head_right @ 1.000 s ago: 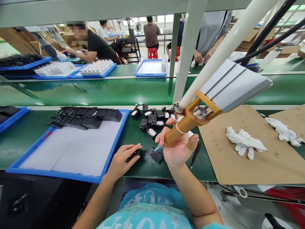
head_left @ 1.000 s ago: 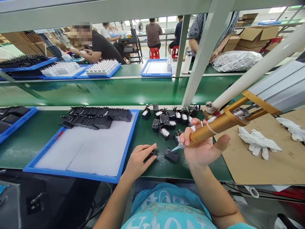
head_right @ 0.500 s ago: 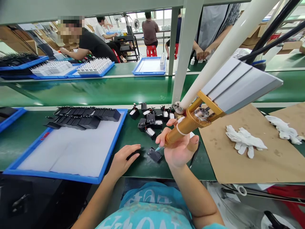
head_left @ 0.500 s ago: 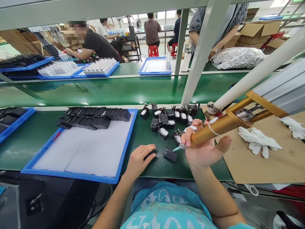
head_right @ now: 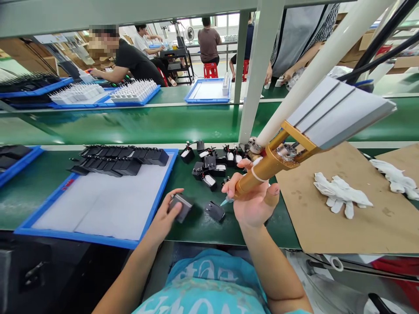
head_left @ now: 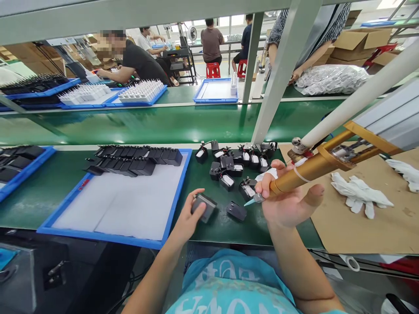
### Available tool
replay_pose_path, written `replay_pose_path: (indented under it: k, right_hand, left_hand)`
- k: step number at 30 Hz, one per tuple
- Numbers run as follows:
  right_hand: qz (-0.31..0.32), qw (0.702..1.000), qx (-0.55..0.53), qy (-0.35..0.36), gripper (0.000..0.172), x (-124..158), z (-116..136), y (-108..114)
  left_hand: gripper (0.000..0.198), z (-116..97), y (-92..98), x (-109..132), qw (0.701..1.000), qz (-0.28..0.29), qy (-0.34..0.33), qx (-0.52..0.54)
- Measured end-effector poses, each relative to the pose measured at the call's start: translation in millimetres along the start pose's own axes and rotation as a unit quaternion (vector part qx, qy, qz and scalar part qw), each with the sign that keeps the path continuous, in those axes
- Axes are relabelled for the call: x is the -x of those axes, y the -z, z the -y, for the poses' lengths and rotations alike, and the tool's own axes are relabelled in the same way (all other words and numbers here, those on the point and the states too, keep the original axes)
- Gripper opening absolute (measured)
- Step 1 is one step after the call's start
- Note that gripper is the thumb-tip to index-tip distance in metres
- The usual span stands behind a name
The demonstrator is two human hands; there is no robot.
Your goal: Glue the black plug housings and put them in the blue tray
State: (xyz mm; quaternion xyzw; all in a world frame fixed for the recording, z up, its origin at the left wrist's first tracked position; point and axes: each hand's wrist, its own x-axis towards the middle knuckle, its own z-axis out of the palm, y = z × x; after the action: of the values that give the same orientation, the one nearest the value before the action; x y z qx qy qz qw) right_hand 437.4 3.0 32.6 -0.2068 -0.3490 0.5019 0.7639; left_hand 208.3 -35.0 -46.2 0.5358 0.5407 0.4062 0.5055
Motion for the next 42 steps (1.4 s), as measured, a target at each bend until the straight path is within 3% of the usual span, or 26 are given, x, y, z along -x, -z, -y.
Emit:
replay_pose_path:
  k: [3,5,7,9,11,12,14,17,19,22,24,26,27,29,31,34,37,39,42]
  right_hand:
    - [0.002,1.0,0.01,0.003,0.046,0,2,6]
    - [0.007,1.0,0.02,0.012,0.043,-1,3,11]
    - [0.014,0.999,0.036,0.028,0.04,-1,2,16]
    - [0.025,0.996,0.061,0.052,0.037,-3,2,21]
    - [0.035,0.992,0.09,0.082,0.033,-4,1,26]
    - [0.04,0.989,0.103,0.099,0.03,-5,0,28]
    - [0.046,0.984,0.124,0.123,0.027,-5,0,32]
    - [0.048,0.981,0.135,0.132,0.026,-4,1,36]
    - [0.047,0.983,0.129,0.125,0.026,-4,2,37]
    - [0.049,0.984,0.121,0.121,0.027,-4,4,38]
    - [0.049,0.983,0.122,0.125,0.027,-4,5,39]
    - [0.048,0.983,0.125,0.127,0.026,-4,5,39]
    - [0.047,0.983,0.127,0.126,0.026,-4,6,40]
    - [0.044,0.983,0.129,0.124,0.027,-3,6,41]
    - [0.039,0.983,0.13,0.122,0.028,-2,7,42]
    - [0.026,0.984,0.133,0.116,0.028,0,8,42]
    - [0.025,0.986,0.127,0.102,0.029,1,10,41]
    - [0.03,0.988,0.119,0.092,0.029,3,10,39]
    - [0.036,0.992,0.098,0.073,0.028,5,9,35]
  left_hand:
    - [0.047,-8,4.1,3,0.957,0.009,0.065,0.283]
    - [0.049,-15,8.1,6,0.932,0.013,0.071,0.355]
    - [0.051,-20,15.4,9,0.933,0.002,0.069,0.353]
    - [0.054,-23,28.9,12,0.96,-0.051,0.043,0.272]
    - [0.057,-20,49.7,14,0.985,-0.147,-0.002,0.086]
    - [0.057,-17,62.1,15,0.979,-0.199,-0.025,-0.04]
    - [0.057,-7,87.4,13,0.918,-0.259,-0.047,-0.297]
    - [0.051,10,113.3,7,0.816,-0.221,-0.059,-0.531]
    - [0.051,15,114.1,4,0.776,-0.22,-0.077,-0.586]
    - [0.06,9,85.9,3,0.747,-0.326,-0.154,-0.558]
    - [0.066,1,50.2,4,0.783,-0.322,-0.211,-0.488]
    - [0.07,-4,6.9,5,0.863,-0.196,-0.219,-0.411]
    - [0.077,-5,-15.2,5,0.888,-0.13,-0.208,-0.388]
    - [0.094,-4,-54.6,3,0.914,-0.063,-0.191,-0.351]
    - [0.096,-1,-80.1,-1,0.927,-0.046,-0.182,-0.324]
    - [0.086,-3,-83.3,-8,0.945,-0.013,-0.166,-0.282]
    - [0.087,-11,-59.1,-11,0.961,0.099,-0.141,-0.216]
    - [0.088,-14,-44.8,-11,0.966,0.142,-0.116,-0.181]
    - [0.083,-9,-39.5,-10,0.981,0.11,-0.085,-0.137]
